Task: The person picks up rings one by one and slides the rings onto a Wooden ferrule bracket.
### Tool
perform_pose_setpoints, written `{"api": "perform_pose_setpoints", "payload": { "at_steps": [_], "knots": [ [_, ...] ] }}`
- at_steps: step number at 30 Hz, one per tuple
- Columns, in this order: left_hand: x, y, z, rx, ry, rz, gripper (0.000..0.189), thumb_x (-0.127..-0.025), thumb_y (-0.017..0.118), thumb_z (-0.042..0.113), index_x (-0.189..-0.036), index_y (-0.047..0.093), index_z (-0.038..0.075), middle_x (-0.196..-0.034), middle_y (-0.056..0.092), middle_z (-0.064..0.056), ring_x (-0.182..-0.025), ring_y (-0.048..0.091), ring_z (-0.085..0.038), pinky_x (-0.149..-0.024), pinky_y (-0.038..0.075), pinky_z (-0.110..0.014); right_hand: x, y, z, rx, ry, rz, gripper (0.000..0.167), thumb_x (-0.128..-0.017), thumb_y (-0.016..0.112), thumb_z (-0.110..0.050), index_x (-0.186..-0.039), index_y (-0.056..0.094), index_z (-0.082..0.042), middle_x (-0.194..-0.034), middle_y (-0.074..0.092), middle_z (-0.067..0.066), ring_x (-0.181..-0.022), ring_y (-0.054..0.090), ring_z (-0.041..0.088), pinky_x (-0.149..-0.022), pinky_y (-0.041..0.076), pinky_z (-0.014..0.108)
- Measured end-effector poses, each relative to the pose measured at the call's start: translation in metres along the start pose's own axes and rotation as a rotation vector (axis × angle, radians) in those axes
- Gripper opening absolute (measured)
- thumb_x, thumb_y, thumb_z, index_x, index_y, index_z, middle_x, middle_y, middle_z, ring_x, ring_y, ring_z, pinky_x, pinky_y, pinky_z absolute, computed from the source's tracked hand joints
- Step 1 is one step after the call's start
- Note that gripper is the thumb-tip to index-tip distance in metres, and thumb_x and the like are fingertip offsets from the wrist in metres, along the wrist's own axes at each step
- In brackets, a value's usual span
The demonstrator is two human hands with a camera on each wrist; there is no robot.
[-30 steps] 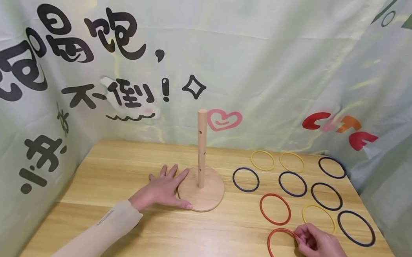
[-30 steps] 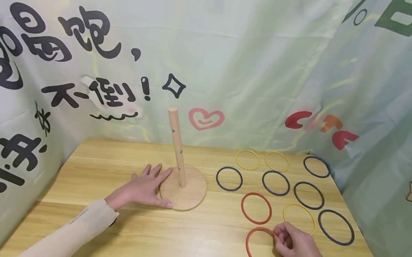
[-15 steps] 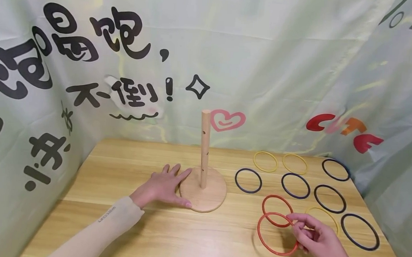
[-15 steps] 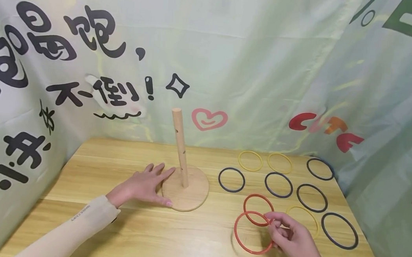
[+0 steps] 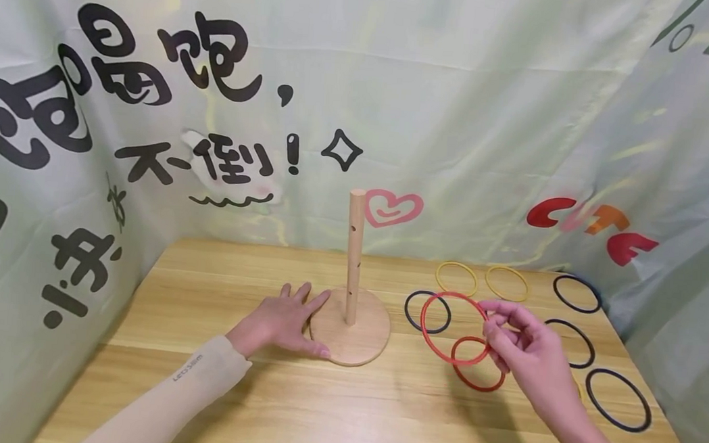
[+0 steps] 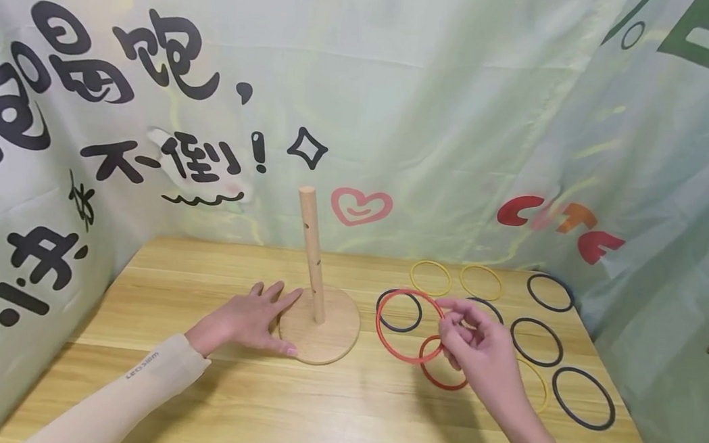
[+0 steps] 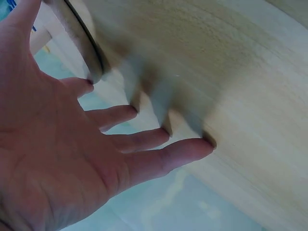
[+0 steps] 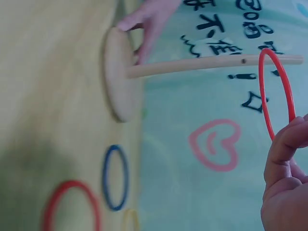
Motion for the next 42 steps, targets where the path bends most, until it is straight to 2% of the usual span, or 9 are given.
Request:
{"api": "perform_pose_setpoints", "payload": {
  "at_steps": [8,13,19,26,34,42],
  "knots": [
    [0.000,-0.001,0.002,0.009,-0.011,-0.008,0.122,-0.081,0.072,0.088,-0.176,0.025,0.027,-0.176,0.022,-0.026,-0.151,0.026,-0.067,-0.100,0.047,-0.077,-0.033,-0.002,-0.053,-0.124,-0.069,0.010,0.024,-0.108,0.071,-0.007,-0.132,0.071,-0.003,-0.094,0.063,0.007,-0.062,0.053,0.015,-0.051,0.043,0.026],
    [0.001,-0.002,0.001,0.011,-0.013,-0.011,0.122,-0.082,0.074,0.087,-0.176,0.026,0.026,-0.176,0.022,-0.027,-0.151,0.026,-0.068,-0.100,0.047,-0.077,-0.048,0.002,-0.083,-0.134,-0.095,0.029,0.026,-0.106,0.074,-0.010,-0.131,0.072,-0.005,-0.095,0.064,0.010,-0.064,0.057,0.016,-0.054,0.048,0.022],
    [0.001,-0.002,0.002,0.011,-0.004,-0.010,0.122,-0.083,0.073,0.085,-0.176,0.025,0.024,-0.176,0.022,-0.027,-0.151,0.025,-0.069,-0.100,0.045,-0.079,-0.066,0.019,-0.115,-0.204,-0.132,0.016,0.026,-0.105,0.075,-0.012,-0.130,0.073,-0.004,-0.097,0.063,0.012,-0.065,0.058,0.017,-0.055,0.047,0.021],
    [0.001,-0.002,0.002,0.010,-0.011,-0.023,0.123,-0.083,0.073,0.085,-0.176,0.025,0.022,-0.175,0.023,-0.028,-0.151,0.025,-0.068,-0.101,0.045,-0.079,-0.081,0.050,-0.143,-0.312,-0.186,-0.015,0.024,-0.105,0.074,-0.007,-0.128,0.074,-0.002,-0.093,0.061,0.011,-0.063,0.057,0.018,-0.054,0.044,0.022],
    [0.001,0.000,0.001,-0.002,-0.042,-0.052,0.122,-0.084,0.073,0.085,-0.177,0.021,0.027,-0.177,0.020,-0.025,-0.153,0.023,-0.066,-0.101,0.047,-0.077,-0.098,0.087,-0.146,-0.356,-0.205,-0.063,0.024,-0.105,0.068,-0.002,-0.128,0.074,0.000,-0.094,0.061,0.010,-0.062,0.053,0.015,-0.054,0.039,0.021],
    [0.001,0.001,0.001,0.016,-0.062,-0.079,0.123,-0.083,0.074,0.085,-0.177,0.019,0.029,-0.178,0.017,-0.024,-0.155,0.020,-0.065,-0.103,0.044,-0.078,-0.107,0.112,-0.119,-0.299,-0.148,-0.101,0.024,-0.103,0.068,-0.005,-0.127,0.074,-0.003,-0.094,0.060,0.008,-0.059,0.048,0.012,-0.053,0.036,0.022]
  ]
}}
Point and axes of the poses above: each hand's wrist, its own x-axis away from the middle knuckle, its own y-axis out of the palm, z = x × y, the point moved 10 cm from there along -x, towards the middle knuckle
